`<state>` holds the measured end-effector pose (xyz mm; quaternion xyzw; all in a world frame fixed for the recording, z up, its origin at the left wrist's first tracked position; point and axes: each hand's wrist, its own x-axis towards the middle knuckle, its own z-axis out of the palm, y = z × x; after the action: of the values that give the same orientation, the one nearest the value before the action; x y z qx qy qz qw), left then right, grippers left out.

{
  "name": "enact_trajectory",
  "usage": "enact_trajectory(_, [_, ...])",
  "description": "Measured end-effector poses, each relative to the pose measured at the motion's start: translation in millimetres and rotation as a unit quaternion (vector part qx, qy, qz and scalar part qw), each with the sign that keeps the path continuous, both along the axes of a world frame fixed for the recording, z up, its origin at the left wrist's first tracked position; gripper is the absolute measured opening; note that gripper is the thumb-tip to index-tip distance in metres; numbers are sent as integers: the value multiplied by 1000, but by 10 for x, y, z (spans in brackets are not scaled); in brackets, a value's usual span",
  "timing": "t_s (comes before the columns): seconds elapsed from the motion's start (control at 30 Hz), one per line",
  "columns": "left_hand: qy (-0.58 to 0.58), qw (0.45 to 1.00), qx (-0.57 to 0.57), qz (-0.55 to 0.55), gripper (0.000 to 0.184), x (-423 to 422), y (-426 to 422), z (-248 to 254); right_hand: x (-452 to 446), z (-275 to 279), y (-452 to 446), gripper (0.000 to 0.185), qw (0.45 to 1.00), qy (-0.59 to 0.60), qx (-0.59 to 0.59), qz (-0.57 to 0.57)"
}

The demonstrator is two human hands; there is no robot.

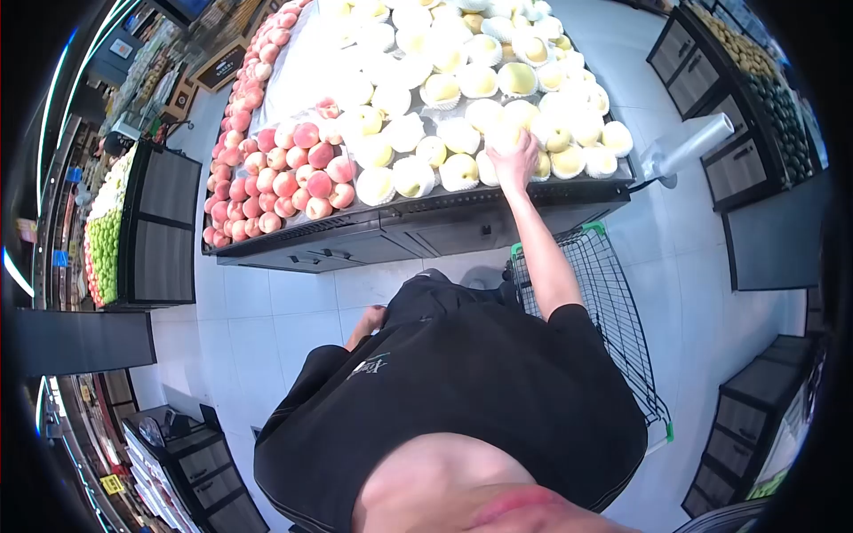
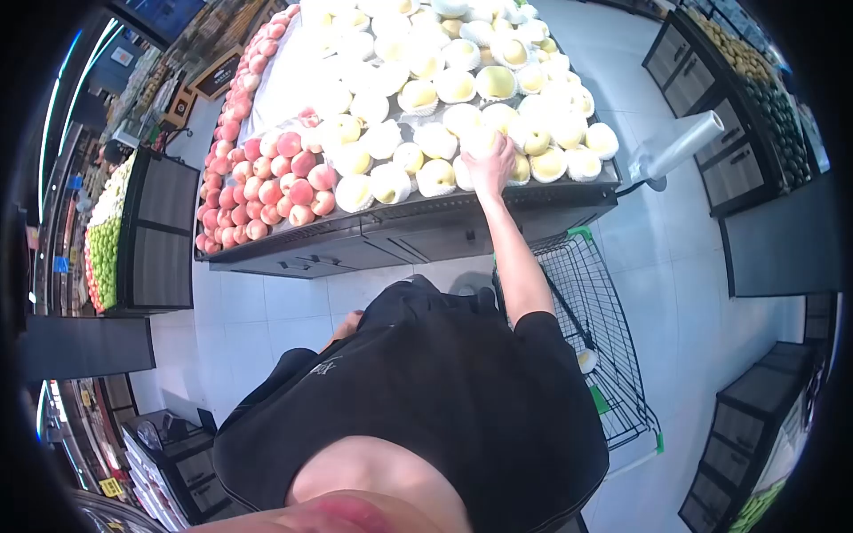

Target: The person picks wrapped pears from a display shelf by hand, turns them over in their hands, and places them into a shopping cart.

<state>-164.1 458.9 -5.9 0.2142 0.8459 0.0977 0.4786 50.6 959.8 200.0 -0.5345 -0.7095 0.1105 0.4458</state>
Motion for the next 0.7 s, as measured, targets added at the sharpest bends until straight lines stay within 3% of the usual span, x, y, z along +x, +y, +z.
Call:
enact_trajectory(0.07, [38, 994, 81, -63, 45, -42, -347, -346, -20, -5, 5, 90, 1000, -10, 8, -6])
enact_trajectory(0.17, [16, 993, 102, 66, 39, -43, -191, -75, -33, -51, 26, 90, 999, -29, 29, -8])
enact_trajectory(0.2, [-40, 981, 121, 148, 37, -204, 103, 120, -19, -56, 33, 92, 999, -42, 24, -3])
enact_trajectory(0.23, [-30, 956, 241, 162, 32, -375, 437, 365, -7, -76, 37, 93, 999, -46, 29, 3])
enact_trajectory(0.27, [-9, 902, 408, 138, 25, -403, 912, 1192, 4, -106, 39, 93, 998, -52, 35, 9])
enact_trajectory(0.3, [66, 860, 501, 64, 20, -415, 1400, 2182, 24, -117, 63, 94, 997, -62, 43, 14])
enact_trajectory(0.33, [97, 855, 507, 42, 18, -359, 1765, 3224, 20, -117, 67, 95, 996, -66, 51, 15])
enact_trajectory(0.37, [157, 814, 559, -12, 20, -351, 2013, 3982, 10, -102, 60, 94, 996, -77, 45, 12])
enact_trajectory(0.4, [119, 793, 597, 30, 22, -91, 2170, 4804, 1, -86, 55, 94, 995, -88, 39, 8])
enact_trajectory(0.43, [150, 785, 600, -44, 24, 23, 2219, 5383, 3, -81, 60, 94, 994, -101, 33, 1])
enact_trajectory(0.47, [260, 715, 628, -162, 24, 81, 2293, 5746, 10, -149, 102, 96, 995, -91, 48, 15])
enact_trajectory(0.5, [320, 723, 566, -233, 27, 282, 2277, 6196, 33, -211, 141, 99, 994, -82, 63, 30])
enact_trajectory(0.6, [330, 615, 569, -435, 26, 756, 2325, 6345, -30, -123, 67, 97, 992, -95, 73, 27])
enact_trajectory(0.7, [282, 540, 588, -532, 26, 1105, 2403, 6178, -26, -107, 9, 97, 991, -102, 85, 27])
